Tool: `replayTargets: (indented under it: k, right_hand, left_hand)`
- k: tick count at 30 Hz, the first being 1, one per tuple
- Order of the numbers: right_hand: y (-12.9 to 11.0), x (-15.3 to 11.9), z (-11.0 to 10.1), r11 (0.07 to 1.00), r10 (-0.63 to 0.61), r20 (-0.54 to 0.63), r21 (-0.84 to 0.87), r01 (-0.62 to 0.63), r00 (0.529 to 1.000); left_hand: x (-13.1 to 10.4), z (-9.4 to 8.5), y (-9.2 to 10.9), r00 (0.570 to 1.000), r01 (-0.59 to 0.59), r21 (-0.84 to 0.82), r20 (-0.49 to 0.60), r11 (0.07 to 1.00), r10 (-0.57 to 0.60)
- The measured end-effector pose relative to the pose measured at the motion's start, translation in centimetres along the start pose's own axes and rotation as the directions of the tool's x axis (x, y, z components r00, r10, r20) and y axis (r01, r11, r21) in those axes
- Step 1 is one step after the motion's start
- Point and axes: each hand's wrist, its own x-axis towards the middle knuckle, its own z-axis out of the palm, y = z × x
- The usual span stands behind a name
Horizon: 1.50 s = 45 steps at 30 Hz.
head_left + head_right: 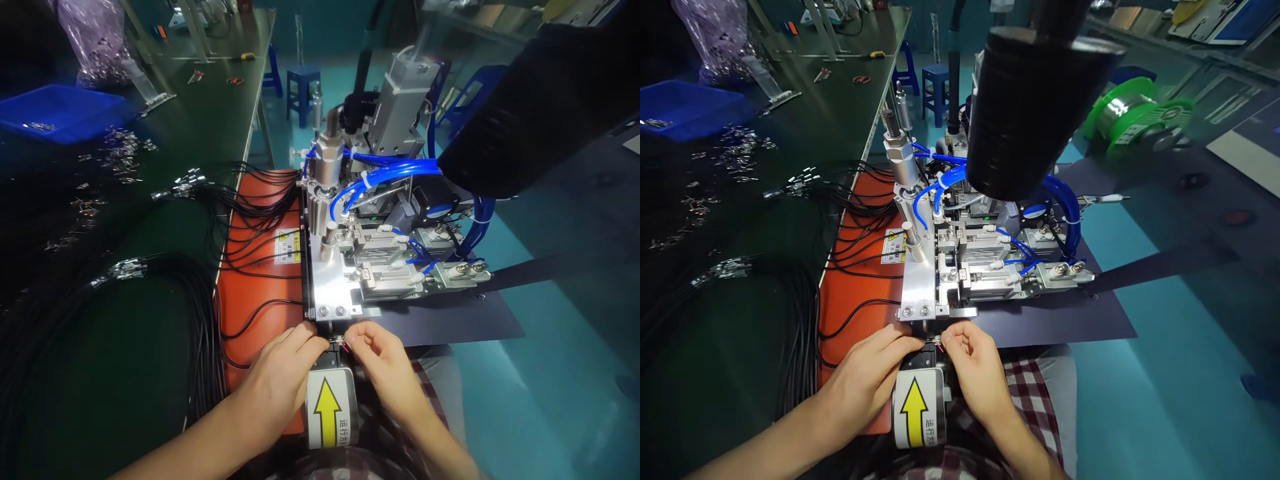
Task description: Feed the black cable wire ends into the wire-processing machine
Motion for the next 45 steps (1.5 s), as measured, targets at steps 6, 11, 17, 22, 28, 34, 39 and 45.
replayTargets:
  k: [6, 11, 17, 22, 28, 34, 39, 45]
  right_hand:
    - [0.1, 0.4, -0.8, 0.975, 0.166, 0.105, 0.132, -0.179, 0.980]
    - [1.0, -1.2, -0.6, 0.984, 0.130, 0.039, 0.119, -0.134, 0.991]
    - [0.4, -2.0, 0.2, 0.993, 0.001, -0.036, -0.122, -0.005, 0.999]
    - [-0.2, -1.9, -0.1, 0.890, -0.248, -0.036, -0.402, 0.213, 0.968]
    - [0.1, -0.3, -0.5, 0.999, 0.016, 0.061, 0.032, -0.018, 0.998]
    - [1.2, 0.1, -1.1, 0.989, 0.072, 0.081, 0.125, -0.082, 0.994]
    - [1.5, 0.1, -0.5, 0.998, -0.052, 0.064, 0.040, 0.049, 0.997]
    - [2.0, 0.3, 0.7, 0.990, -0.140, 0.003, 0.022, 0.140, 0.990]
  left_hand:
    - [0.1, -0.1, 0.0, 1.000, 0.002, -0.012, -0.024, 1.000, -0.002]
    - [0.1, -0.1, 0.1, 1.000, 0.004, -0.008, -0.013, 1.000, -0.004]
    - [0.2, -0.3, 0.2, 1.000, 0.010, -0.013, -0.011, 1.000, -0.010]
    - [0.2, -0.2, 0.3, 1.000, 0.022, 0.008, -0.015, 1.000, -0.022]
    - [0.1, -0.2, 0.1, 0.999, 0.037, 0.021, -0.009, 0.999, -0.037]
    - [-0.1, -0.2, 0.5, 1.000, 0.015, 0.300, -0.007, 0.954, -0.014]
    - [-0.5, 0.1, 1.8, 0.990, 0.006, 0.429, 0.126, 0.903, -0.067]
    - [-0.5, 0.7, 1.9, 0.987, 0.009, 0.460, 0.137, 0.888, -0.082]
